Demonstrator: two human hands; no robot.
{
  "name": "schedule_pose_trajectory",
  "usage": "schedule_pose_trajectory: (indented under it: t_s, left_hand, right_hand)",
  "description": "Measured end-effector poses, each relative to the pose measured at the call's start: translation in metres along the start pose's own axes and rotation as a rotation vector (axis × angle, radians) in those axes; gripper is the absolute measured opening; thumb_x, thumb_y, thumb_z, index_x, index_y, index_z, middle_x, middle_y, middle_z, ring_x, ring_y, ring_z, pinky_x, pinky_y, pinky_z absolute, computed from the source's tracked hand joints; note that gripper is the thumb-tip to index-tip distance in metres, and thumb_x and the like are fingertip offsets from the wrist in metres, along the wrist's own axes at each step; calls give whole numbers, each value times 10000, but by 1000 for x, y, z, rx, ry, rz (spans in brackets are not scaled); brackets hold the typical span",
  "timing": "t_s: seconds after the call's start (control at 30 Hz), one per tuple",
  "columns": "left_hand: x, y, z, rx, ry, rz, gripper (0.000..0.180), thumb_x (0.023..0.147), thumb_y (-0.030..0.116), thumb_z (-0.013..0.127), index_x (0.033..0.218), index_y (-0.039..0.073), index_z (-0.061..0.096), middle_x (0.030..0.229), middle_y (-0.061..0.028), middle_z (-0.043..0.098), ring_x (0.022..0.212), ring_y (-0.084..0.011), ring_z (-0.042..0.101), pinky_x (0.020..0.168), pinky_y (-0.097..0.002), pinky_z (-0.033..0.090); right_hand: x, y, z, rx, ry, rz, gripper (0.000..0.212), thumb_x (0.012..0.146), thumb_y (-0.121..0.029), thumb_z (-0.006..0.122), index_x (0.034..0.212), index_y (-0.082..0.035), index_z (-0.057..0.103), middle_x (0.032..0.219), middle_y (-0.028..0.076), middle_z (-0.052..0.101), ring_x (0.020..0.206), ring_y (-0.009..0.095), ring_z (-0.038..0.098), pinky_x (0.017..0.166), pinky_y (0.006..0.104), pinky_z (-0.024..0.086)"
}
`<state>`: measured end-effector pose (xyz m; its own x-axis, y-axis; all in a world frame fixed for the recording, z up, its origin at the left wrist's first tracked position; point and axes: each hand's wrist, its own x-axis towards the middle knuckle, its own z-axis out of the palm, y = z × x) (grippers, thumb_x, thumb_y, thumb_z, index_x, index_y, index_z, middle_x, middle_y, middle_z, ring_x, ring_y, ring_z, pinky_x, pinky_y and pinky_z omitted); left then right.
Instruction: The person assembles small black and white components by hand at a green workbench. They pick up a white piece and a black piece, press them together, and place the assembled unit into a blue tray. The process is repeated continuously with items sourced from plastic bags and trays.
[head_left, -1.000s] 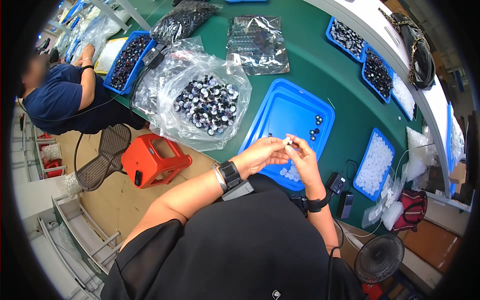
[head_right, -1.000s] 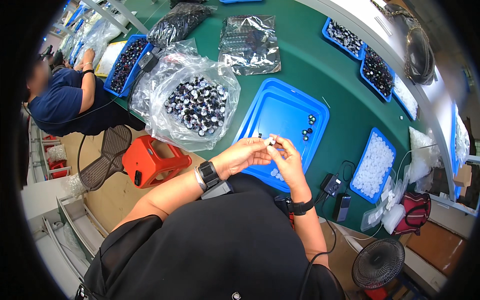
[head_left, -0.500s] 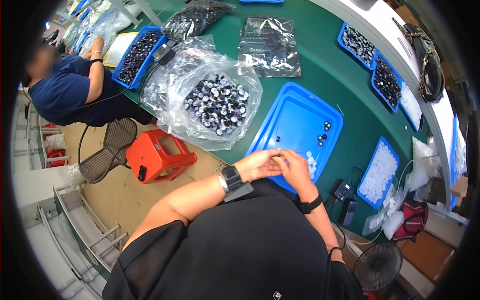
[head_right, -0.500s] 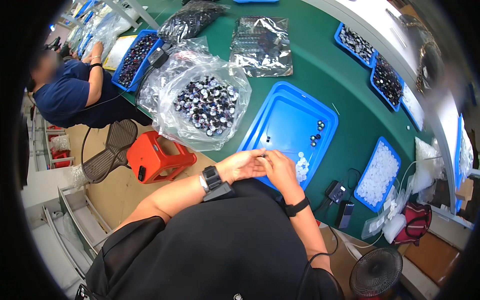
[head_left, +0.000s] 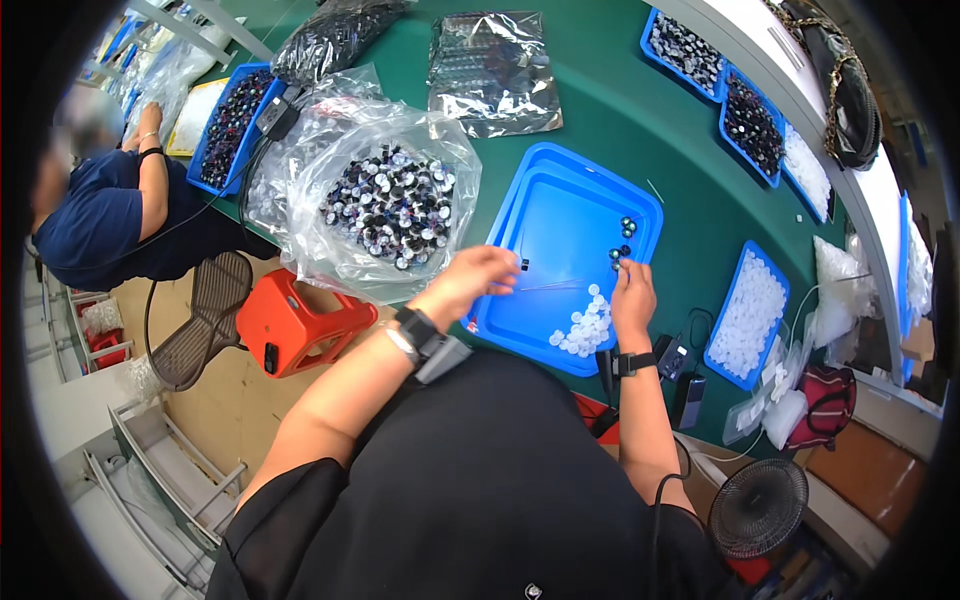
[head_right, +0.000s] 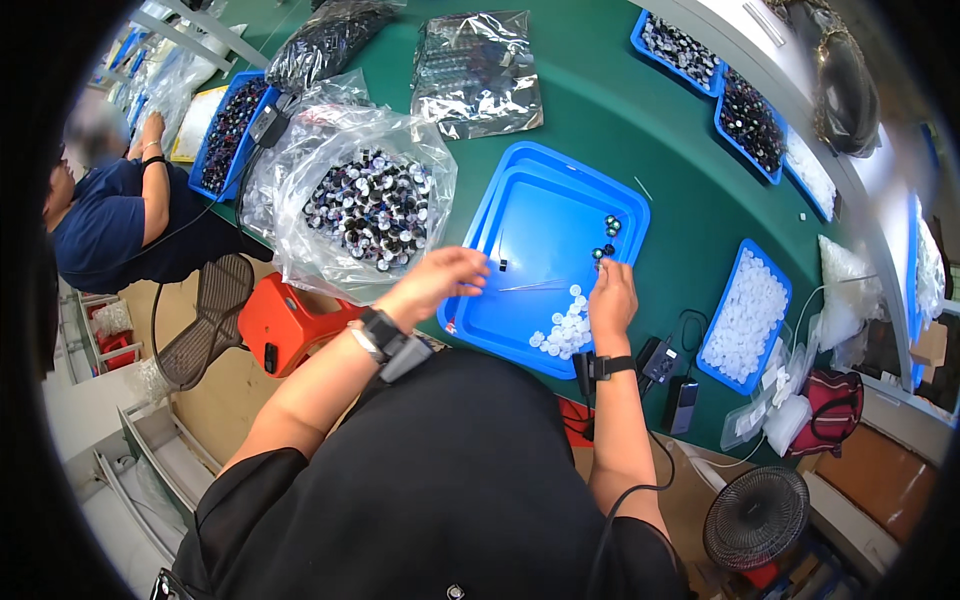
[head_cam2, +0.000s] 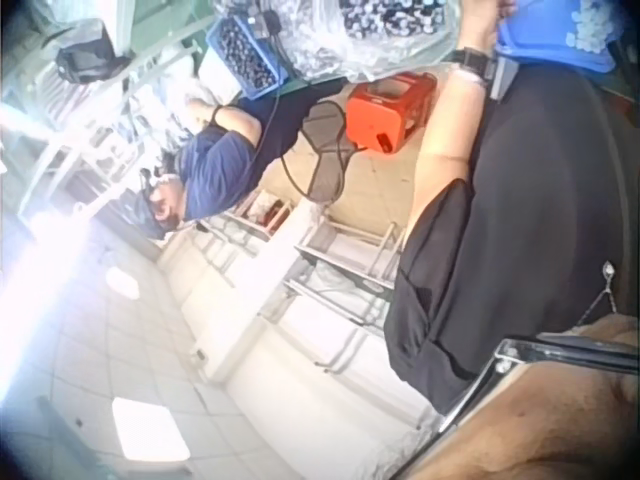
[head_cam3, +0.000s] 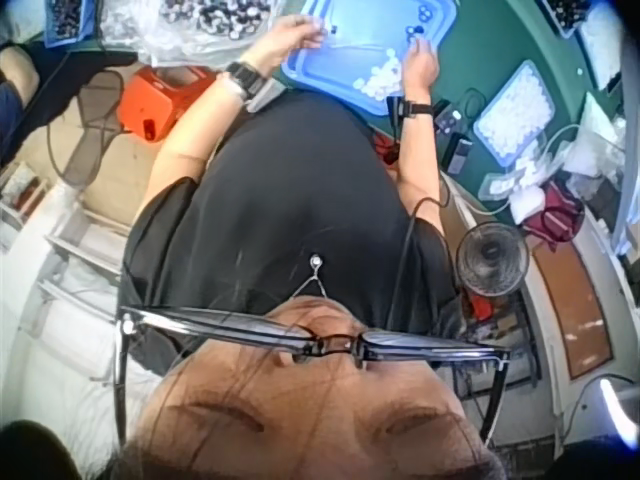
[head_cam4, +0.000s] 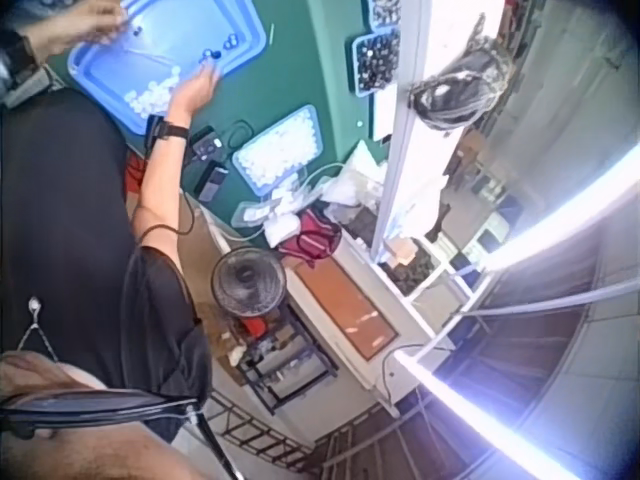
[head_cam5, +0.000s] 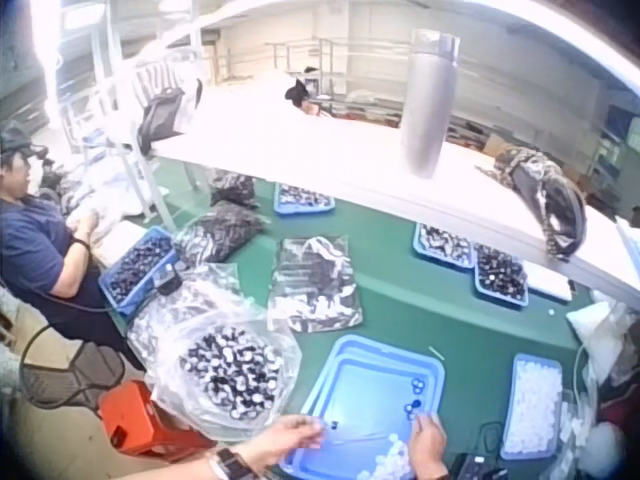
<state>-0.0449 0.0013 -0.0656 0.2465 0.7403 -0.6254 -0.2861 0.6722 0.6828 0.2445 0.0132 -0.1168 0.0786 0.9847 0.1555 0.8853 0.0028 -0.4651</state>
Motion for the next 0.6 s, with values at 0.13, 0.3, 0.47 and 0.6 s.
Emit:
schedule_pose_trajectory:
  t_s: [0.13, 0.3, 0.47, 0.6]
  left_hand:
    - [44, -49, 18, 729, 183, 183, 176, 872, 130, 591, 990, 4, 624, 837, -76, 635, 767, -155, 611, 701, -272, 499]
    - [44, -78, 17, 955, 41, 125, 129, 840, 109, 607, 904, 3, 644, 776, -80, 642, 721, -156, 609, 647, -288, 492]
    - [31, -86, 33, 826, -96, -73, 171, 830, 133, 621, 928, -5, 637, 809, -109, 659, 751, -211, 618, 714, -339, 492]
    - [41, -92, 50, 875, -80, 72, 209, 802, 134, 653, 957, -5, 637, 850, -140, 653, 795, -253, 626, 741, -340, 492]
  right_hand:
    - [22, -13, 15, 55, -1, -138, 131, 848, -103, 579, 959, -56, 633, 972, 106, 620, 847, 318, 612, 719, 398, 494]
    - [19, -70, 50, 176, -420, -179, 233, 831, -251, 631, 969, -63, 645, 954, 133, 632, 846, 323, 622, 704, 387, 496]
    - [6, -84, 81, 93, -377, -202, 214, 810, -241, 650, 928, -63, 649, 881, 127, 654, 770, 316, 635, 637, 399, 498]
    - [14, -57, 52, 516, -371, 94, 136, 841, -147, 636, 910, -29, 632, 848, 96, 654, 735, 222, 649, 625, 324, 522]
